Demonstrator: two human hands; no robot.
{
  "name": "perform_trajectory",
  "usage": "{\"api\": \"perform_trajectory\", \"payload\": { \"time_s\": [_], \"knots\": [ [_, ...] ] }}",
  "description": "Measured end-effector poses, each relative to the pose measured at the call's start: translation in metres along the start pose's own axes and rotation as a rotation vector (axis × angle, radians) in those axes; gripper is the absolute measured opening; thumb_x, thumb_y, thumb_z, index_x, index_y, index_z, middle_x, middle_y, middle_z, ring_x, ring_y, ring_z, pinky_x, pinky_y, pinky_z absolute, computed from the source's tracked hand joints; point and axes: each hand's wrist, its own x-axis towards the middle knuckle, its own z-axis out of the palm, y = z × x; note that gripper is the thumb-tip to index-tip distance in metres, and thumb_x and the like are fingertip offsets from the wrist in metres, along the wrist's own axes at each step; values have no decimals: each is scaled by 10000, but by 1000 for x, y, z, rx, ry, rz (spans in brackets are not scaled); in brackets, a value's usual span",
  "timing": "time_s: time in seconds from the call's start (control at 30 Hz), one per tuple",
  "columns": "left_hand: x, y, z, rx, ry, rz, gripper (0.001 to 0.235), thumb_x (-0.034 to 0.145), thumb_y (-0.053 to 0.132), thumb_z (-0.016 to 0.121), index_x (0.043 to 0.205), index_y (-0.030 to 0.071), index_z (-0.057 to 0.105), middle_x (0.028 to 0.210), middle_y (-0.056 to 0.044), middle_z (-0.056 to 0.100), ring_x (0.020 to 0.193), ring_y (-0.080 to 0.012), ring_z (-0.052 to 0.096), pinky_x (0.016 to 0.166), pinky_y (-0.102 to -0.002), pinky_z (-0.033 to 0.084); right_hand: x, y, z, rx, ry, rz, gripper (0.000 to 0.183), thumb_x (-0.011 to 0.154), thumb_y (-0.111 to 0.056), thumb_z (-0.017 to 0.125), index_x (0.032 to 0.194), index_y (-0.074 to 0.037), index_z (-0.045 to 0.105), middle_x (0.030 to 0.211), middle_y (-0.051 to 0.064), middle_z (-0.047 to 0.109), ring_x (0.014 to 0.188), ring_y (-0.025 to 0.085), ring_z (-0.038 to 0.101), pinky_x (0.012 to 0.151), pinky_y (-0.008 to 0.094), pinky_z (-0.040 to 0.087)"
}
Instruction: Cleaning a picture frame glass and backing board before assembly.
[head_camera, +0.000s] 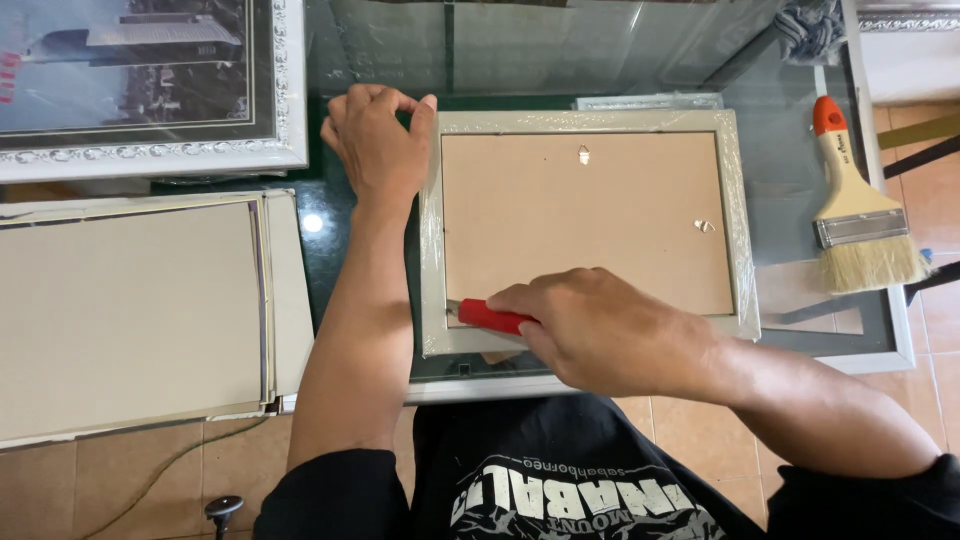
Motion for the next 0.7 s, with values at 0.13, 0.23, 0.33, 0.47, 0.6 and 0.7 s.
{"api": "perform_trajectory", "payload": {
  "time_s": [0.13, 0.23, 0.33, 0.47, 0.6, 0.7],
  "knots": [
    [0, -1, 1, 12, 1, 32, 239, 910, 343, 810, 792, 146, 745, 1100, -56, 647, 1173, -301, 496, 1077, -516, 277, -3, -4, -11, -86, -63, -1, 416, 884, -102, 567, 1278, -147, 691, 951, 161, 726, 842, 388, 701, 790, 497, 527],
    [-1, -2, -1, 5, 15, 43, 240, 913, 335, 815, 793, 139, 746, 1111, -66, 645, 1171, -311, 491, 1066, -511, 281, -7, -10, -18, -135, -147, 63, 471, 898, -120, 560, 1341, -219, 684, 974, 129, 702, 808, 358, 697, 761, 492, 526],
    [-1, -2, -1, -5, 9, 52, 236, 928, 330, 815, 811, 135, 747, 1109, -68, 643, 1180, -303, 496, 1087, -510, 274, -13, -6, -20, -181, -186, 117, 423, 936, -182, 579, 1335, -261, 692, 983, 114, 683, 811, 334, 694, 751, 481, 527],
    [-1, -3, -1, -11, 4, 68, 233, 934, 321, 820, 811, 137, 746, 1113, -70, 641, 1176, -306, 491, 1087, -515, 267, -31, 10, -29, -240, -130, 121, 395, 914, -172, 610, 1273, -270, 741, 977, 112, 673, 832, 318, 692, 760, 470, 533],
    [-1, -3, 0, -7, 10, 72, 239, 934, 317, 833, 801, 139, 744, 1118, -65, 644, 1173, -303, 499, 1093, -511, 279, -56, 35, -39, -297, -130, 245, 367, 942, -226, 635, 1276, -330, 746, 937, 62, 677, 873, 262, 687, 784, 428, 548],
    [-2, -3, 0, -5, 9, 73, 243, 935, 318, 837, 801, 141, 740, 1129, -60, 646, 1167, -312, 496, 1072, -506, 292, -83, 60, -50, -329, -132, 367, 358, 941, -268, 652, 1268, -379, 748, 912, 5, 682, 907, 216, 680, 802, 392, 559]
  ]
}}
